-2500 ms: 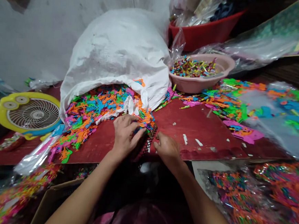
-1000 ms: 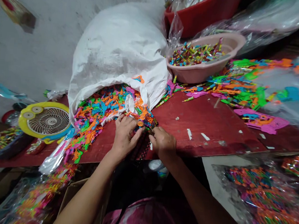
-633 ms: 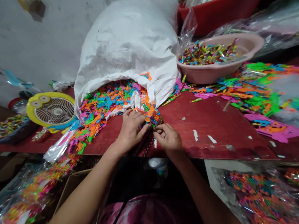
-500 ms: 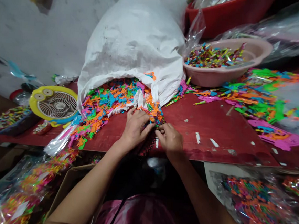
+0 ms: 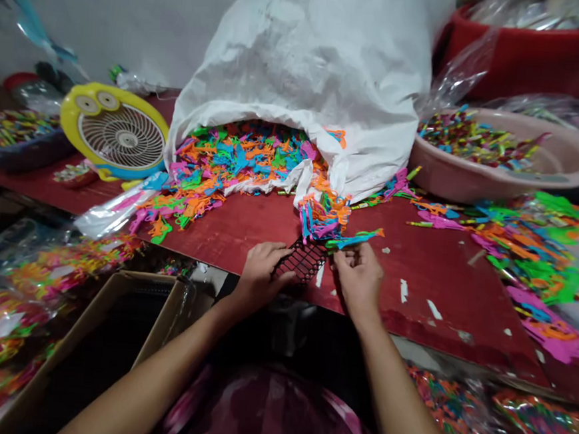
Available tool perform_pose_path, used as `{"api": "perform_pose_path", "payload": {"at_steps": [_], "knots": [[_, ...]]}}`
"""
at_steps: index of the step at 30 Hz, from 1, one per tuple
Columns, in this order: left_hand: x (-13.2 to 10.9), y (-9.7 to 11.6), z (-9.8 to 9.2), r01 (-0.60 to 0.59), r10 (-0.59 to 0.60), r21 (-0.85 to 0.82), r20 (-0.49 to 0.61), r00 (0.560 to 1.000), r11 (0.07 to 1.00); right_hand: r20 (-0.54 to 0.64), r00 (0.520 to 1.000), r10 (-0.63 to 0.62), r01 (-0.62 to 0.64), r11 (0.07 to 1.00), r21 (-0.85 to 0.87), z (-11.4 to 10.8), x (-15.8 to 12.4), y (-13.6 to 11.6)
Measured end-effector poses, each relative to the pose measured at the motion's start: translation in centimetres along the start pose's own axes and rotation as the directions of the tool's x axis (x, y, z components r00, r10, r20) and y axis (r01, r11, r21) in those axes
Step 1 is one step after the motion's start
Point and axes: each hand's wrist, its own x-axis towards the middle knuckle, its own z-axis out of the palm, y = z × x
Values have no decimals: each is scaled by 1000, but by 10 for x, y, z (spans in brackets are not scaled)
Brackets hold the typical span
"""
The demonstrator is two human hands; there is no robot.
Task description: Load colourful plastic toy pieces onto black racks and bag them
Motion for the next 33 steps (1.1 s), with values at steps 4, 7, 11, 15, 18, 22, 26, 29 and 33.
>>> {"api": "perform_pose_path", "payload": {"at_steps": [4, 7, 11, 15, 18, 22, 26, 29, 33], "knots": [[-4, -2, 2, -36, 36, -39, -3, 999, 999, -37, 999, 5, -5, 1000, 20, 0, -2, -1], [-3, 3, 0, -28, 28, -30, 10, 1000, 999, -82, 996, 17, -21, 999, -46, -2, -4, 4], [-2, 9, -1, 5, -6, 18, 34, 999, 1000, -87, 996, -20, 13, 997, -81, -2, -5, 12], [-1, 11, 0, 13, -14, 29, 33, 999, 999, -65, 994, -88, 81, 991, -102, 1, -5, 14], [-1, 10, 0, 7, -8, 27, 39, 999, 1000, -12, 990, -137, 135, 984, -118, 2, -7, 13], [-2, 8, 0, 2, -3, 11, 43, 999, 1000, 69, 964, -256, 265, 922, -283, 0, -11, 11], [-3, 8, -1, -8, 8, 0, 42, 999, 1000, 85, 943, -322, 324, 830, -454, -1, -10, 12], [-2, 7, -1, -18, 18, -4, 33, 999, 1000, 88, 930, -357, 352, 796, -492, -1, -9, 12], [-3, 7, -2, -27, 27, -14, 27, 999, 1000, 116, 917, -382, 381, 749, -542, -3, -9, 4]]}}
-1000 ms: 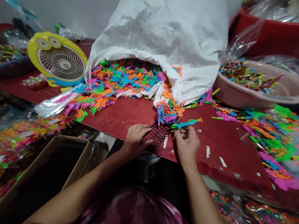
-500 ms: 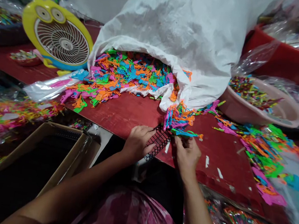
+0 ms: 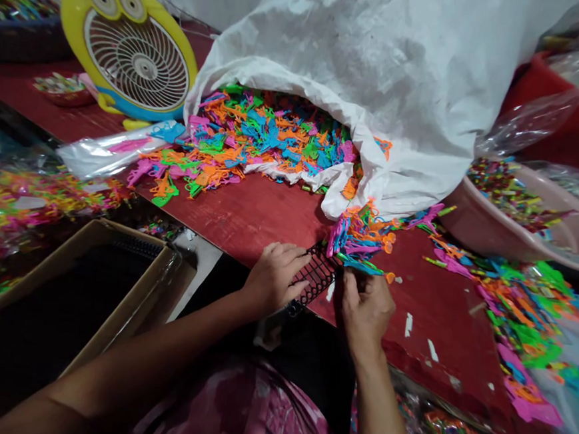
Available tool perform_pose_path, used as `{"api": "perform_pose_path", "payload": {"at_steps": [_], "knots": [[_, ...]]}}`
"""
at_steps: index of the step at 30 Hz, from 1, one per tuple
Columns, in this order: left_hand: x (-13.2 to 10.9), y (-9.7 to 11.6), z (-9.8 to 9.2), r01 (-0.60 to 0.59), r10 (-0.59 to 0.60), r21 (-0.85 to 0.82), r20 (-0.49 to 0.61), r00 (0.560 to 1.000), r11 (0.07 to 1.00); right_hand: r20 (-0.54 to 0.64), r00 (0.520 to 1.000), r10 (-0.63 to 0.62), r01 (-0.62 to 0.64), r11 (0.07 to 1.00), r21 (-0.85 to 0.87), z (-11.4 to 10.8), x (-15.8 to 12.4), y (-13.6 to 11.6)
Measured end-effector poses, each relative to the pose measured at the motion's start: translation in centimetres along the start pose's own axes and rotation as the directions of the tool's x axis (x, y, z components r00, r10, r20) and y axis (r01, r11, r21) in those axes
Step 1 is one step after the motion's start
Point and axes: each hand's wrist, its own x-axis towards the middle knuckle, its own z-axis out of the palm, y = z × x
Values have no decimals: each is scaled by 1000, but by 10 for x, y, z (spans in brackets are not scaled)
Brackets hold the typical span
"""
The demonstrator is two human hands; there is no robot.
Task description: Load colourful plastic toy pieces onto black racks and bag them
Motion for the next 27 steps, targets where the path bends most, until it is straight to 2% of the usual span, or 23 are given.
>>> {"api": "perform_pose_path", "payload": {"at_steps": [8, 13, 21, 27], "knots": [[0, 1, -1, 6, -6, 2, 17, 1000, 1000, 55, 998, -27, 37, 982, -184, -2, 1, -13], [-1, 1, 1, 2, -2, 13, 16, 1000, 1000, 88, 995, -52, 72, 969, -237, 0, 3, -16], [0, 2, 1, 0, 0, 7, 22, 1000, 1000, 128, 987, 93, -38, 926, -377, 5, 5, -20], [-1, 1, 3, -6, 6, -24, -13, 1000, 1000, 225, 964, 145, -57, 932, -358, -9, 8, -22]]}}
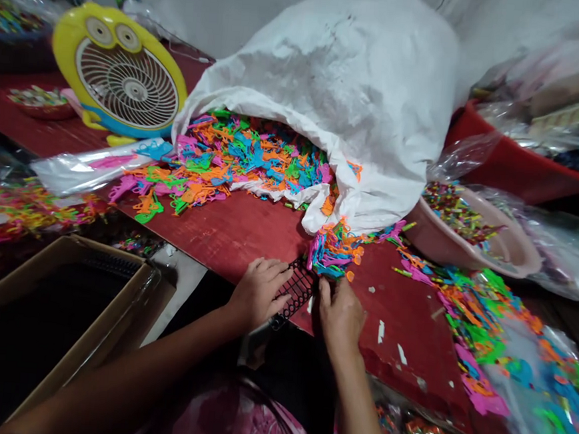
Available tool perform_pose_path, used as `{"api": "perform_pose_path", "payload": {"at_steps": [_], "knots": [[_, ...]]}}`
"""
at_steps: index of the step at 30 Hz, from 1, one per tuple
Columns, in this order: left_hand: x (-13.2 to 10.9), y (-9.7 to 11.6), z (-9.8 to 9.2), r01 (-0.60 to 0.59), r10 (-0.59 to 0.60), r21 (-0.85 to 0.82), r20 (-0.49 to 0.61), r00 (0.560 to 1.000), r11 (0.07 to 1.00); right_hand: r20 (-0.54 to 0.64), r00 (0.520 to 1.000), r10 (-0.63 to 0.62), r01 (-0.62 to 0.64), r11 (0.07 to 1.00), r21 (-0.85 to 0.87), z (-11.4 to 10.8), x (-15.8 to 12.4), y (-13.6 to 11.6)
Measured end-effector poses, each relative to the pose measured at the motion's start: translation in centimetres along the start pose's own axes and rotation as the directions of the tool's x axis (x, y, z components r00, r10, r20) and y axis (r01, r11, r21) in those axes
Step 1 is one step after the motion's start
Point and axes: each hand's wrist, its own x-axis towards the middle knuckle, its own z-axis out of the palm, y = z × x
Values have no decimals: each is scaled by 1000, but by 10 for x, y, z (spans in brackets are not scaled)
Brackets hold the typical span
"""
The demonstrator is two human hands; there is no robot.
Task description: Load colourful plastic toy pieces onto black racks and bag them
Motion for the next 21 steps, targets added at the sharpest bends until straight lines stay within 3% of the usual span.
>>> {"api": "perform_pose_path", "payload": {"at_steps": [5, 9, 14, 21], "knots": [[-3, 4, 3, 24, -24, 0, -8, 1000, 1000, -99, 993, -62, 56, 997, -58, -15, -2, -1], [-5, 7, 4, 26, -26, 1, 3, 1000, 1000, -53, 990, -132, 122, 980, -159, -19, 0, -6], [-2, 6, 5, 15, -15, -3, 17, 1000, 1000, 27, 999, -28, 34, 963, -267, -15, 0, -17], [-1, 8, 2, 40, -38, -27, 54, 998, 999, 40, 998, 41, -31, 974, -223, -5, -1, -29]]}}
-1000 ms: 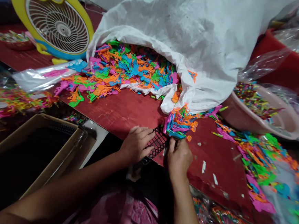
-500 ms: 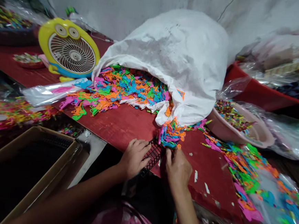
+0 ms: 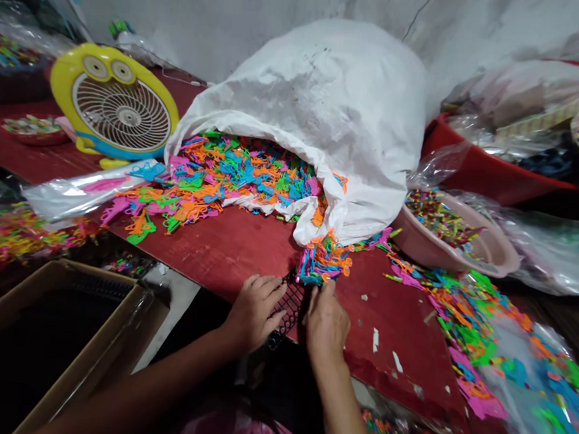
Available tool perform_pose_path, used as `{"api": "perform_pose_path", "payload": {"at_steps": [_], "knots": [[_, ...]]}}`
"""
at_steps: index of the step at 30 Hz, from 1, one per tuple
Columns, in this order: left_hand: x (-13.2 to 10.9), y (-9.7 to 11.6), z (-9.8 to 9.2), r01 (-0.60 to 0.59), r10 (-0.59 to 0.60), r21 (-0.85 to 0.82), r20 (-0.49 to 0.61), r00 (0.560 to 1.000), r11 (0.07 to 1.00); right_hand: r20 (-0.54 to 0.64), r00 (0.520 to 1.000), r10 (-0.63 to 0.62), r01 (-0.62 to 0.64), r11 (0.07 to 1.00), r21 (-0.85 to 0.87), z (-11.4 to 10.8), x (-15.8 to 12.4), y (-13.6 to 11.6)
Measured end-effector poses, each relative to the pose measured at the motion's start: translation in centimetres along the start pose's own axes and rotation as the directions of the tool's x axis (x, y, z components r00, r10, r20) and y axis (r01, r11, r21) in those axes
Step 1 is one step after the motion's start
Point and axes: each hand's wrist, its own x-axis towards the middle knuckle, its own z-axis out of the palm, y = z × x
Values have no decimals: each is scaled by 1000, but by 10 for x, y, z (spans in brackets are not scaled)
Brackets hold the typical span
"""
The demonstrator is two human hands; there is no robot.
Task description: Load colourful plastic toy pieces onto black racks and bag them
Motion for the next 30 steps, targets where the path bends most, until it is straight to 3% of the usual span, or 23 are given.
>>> {"api": "perform_pose_path", "payload": {"at_steps": [7, 11, 17, 25, 30], "knots": [[9, -11, -9, -1, -2, -81, -37, 999, 997, -12, 1000, 2, 0, 991, 131, 1, -4, 16], [39, -15, -8, 87, -91, -104, -32, 995, 991, -40, 998, 42, -34, 982, 185, 5, -5, 22], [81, -21, 7, 63, -63, -93, 5, 998, 994, -19, 1000, 21, -19, 993, 114, 9, 0, 18], [99, -32, 15, 49, -43, -133, 45, 998, 990, -83, 997, -10, 24, 985, 173, 31, 4, 23], [104, -29, 16, 40, -35, -139, 42, 999, 989, -67, 998, -6, 20, 979, 204, 28, 7, 24]]}}
